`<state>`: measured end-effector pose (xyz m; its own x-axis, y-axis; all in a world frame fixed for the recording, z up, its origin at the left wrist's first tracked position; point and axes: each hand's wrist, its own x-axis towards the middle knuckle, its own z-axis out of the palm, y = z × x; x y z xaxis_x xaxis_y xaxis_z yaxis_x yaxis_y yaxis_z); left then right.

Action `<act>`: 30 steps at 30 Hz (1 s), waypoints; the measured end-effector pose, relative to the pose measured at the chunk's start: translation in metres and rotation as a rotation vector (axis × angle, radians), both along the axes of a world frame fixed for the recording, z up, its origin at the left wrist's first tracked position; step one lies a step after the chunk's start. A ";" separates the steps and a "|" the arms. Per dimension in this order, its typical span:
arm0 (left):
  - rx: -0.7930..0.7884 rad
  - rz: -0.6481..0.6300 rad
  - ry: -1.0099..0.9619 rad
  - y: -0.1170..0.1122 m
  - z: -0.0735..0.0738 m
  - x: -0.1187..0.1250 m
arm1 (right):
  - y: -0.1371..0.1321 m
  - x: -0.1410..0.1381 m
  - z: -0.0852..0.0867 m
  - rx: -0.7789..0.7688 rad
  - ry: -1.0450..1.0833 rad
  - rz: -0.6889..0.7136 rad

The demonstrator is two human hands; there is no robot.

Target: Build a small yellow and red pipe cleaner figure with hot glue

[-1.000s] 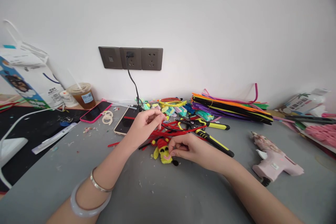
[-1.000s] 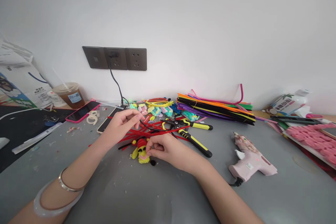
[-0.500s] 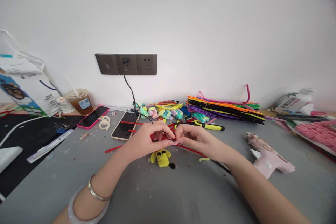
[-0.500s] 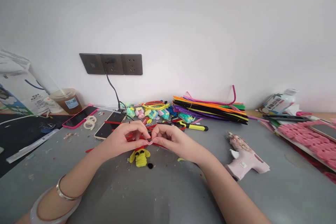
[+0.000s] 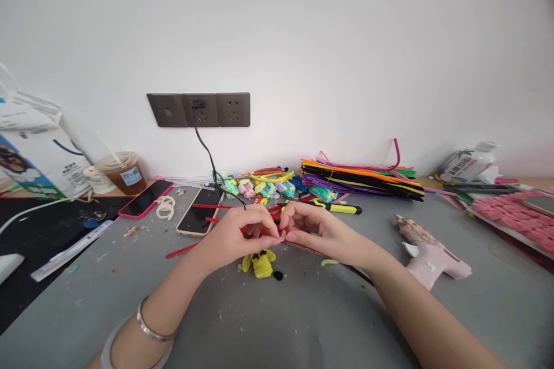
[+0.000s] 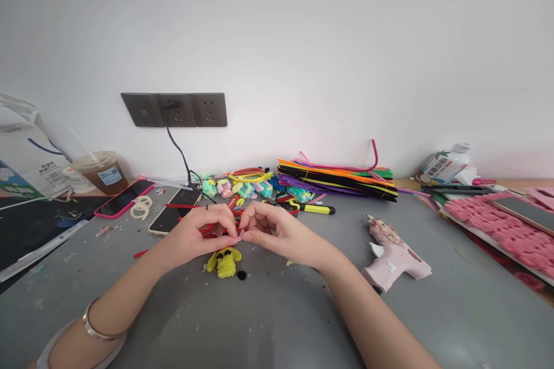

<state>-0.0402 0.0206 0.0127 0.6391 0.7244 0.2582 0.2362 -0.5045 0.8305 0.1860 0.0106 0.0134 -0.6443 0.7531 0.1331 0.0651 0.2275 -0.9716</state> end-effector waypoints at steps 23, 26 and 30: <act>0.150 0.095 -0.191 0.001 -0.008 0.007 | 0.002 -0.008 -0.008 0.198 0.058 -0.203; 0.183 0.135 -0.180 0.001 -0.007 0.007 | 0.006 0.002 -0.004 0.321 -0.037 -0.314; 0.211 0.192 -0.142 0.005 -0.007 0.004 | 0.020 0.030 -0.003 0.464 -0.489 -0.609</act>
